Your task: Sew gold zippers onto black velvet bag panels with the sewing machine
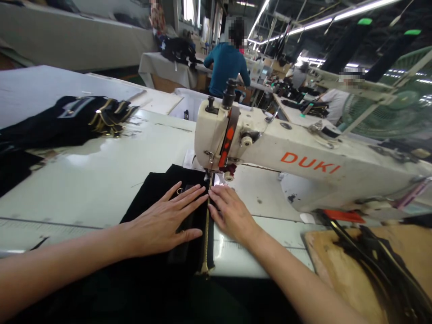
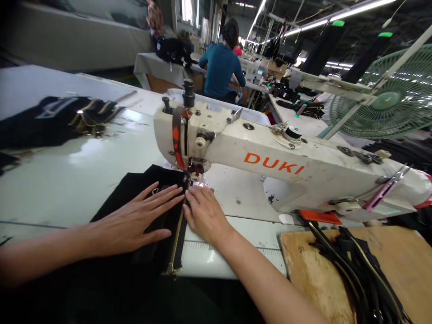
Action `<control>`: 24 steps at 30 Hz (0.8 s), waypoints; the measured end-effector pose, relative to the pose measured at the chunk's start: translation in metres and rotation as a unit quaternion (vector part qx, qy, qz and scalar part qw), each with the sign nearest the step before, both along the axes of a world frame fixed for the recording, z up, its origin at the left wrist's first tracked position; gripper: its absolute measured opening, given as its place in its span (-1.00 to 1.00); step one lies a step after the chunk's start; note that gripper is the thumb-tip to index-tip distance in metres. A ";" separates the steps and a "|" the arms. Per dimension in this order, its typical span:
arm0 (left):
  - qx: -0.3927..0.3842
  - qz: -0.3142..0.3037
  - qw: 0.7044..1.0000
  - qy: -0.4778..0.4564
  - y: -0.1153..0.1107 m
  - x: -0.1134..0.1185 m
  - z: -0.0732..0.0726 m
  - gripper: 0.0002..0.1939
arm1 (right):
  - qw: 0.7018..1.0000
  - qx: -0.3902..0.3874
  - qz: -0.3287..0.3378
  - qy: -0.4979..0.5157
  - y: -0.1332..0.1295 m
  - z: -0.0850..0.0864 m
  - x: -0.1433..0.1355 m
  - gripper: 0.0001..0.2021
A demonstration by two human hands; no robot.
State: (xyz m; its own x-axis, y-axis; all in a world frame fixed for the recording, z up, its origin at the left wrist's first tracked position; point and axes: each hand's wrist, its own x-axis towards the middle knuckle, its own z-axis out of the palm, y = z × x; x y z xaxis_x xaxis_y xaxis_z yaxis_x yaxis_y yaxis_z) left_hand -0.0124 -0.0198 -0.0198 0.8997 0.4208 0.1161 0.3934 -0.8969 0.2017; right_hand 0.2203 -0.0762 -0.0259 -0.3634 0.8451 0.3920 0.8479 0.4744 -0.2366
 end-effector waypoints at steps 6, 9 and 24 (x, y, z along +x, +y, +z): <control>-0.003 0.010 1.000 -0.009 -0.010 0.000 0.000 -0.21 | 1.000 0.005 0.004 -0.006 0.000 0.002 -0.001 -0.64; -0.007 0.015 1.000 -0.016 -0.013 0.001 -0.001 -0.20 | 1.000 -0.001 0.003 -0.003 0.000 0.003 -0.001 -0.64; 0.004 0.023 0.997 -0.074 -0.010 0.002 -0.005 -0.07 | 1.000 0.012 -0.006 0.006 -0.002 0.001 -0.002 -0.67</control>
State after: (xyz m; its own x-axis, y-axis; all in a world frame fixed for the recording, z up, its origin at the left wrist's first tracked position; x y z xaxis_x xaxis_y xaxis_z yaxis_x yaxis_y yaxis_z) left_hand -0.0103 -0.0295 -0.0247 0.8527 0.4592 0.2491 0.4001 -0.8806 0.2538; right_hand 0.2182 -0.0782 -0.0246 -0.3484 0.8399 0.4162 0.8511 0.4695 -0.2351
